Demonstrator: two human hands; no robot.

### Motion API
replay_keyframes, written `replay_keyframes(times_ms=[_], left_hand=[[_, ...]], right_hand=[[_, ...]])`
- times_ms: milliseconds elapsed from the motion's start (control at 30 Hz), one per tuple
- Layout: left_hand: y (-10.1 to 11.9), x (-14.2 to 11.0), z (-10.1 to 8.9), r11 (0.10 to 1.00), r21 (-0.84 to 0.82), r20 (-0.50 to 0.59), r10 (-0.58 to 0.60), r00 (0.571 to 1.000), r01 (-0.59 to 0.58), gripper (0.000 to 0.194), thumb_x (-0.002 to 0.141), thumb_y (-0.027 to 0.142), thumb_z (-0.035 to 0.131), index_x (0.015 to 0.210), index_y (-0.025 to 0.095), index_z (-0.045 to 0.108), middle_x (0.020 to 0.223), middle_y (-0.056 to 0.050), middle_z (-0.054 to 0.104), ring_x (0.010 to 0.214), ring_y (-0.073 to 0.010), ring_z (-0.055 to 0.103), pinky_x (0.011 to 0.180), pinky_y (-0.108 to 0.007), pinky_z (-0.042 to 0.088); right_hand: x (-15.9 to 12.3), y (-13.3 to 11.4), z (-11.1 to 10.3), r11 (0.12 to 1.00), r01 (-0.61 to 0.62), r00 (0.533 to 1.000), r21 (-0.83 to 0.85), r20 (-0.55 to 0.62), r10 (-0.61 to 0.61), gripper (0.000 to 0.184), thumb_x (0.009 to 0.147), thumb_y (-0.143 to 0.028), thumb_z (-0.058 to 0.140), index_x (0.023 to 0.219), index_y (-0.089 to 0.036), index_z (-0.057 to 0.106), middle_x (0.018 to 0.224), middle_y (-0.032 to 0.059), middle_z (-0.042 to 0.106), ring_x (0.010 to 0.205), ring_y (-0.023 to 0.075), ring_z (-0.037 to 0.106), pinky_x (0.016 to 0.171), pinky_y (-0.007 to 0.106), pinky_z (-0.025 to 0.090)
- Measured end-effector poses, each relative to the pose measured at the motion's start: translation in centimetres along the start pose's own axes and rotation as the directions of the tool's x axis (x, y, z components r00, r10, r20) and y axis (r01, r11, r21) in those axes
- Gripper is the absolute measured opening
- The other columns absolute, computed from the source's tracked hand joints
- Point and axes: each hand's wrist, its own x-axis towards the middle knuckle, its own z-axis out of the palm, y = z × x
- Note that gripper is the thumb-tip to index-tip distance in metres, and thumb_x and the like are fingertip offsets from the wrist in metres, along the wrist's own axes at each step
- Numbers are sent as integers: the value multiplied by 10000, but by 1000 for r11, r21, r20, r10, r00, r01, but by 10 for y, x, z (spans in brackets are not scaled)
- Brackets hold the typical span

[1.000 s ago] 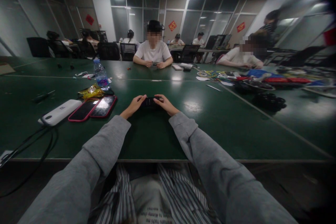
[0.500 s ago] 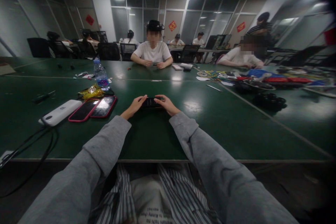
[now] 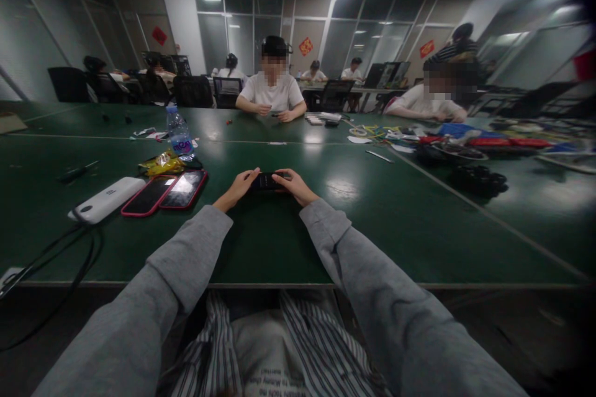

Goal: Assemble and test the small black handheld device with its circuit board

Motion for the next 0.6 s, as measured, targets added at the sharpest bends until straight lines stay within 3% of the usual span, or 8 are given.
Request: replay_keyframes(times_ms=[233, 400, 600], left_hand=[[-1, 2, -1, 994, -93, 17, -50, 999, 51, 485, 835, 585, 525, 1015, 156, 661, 1011, -88, 658, 999, -235, 577, 912, -348, 426], [-2, 5, 0, 956, -256, 126, -114, 986, 143, 509, 873, 544, 511, 1151, 120, 557, 1098, -152, 643, 990, -229, 638, 892, -380, 494], [-8, 7, -5, 702, -603, 330, -214, 919, 379, 446, 837, 411, 638, 1148, 100, 569, 1071, -159, 665, 1019, -225, 651, 983, -376, 475]], right_hand=[[0, -3, -3, 997, -28, 1000, 72, 0, 28, 478, 648, -319, 818, 1031, -197, 561, 979, 58, 649, 876, 184, 669, 701, 309, 617], [3, 0, -6, 991, -20, 998, 133, -55, 28, 430, 681, -372, 787, 991, -207, 539, 936, 34, 642, 858, 170, 663, 687, 301, 622], [3, 0, -8, 986, -28, 998, 164, -53, 37, 434, 671, -401, 794, 952, -209, 526, 891, 28, 638, 818, 165, 660, 677, 308, 621]])
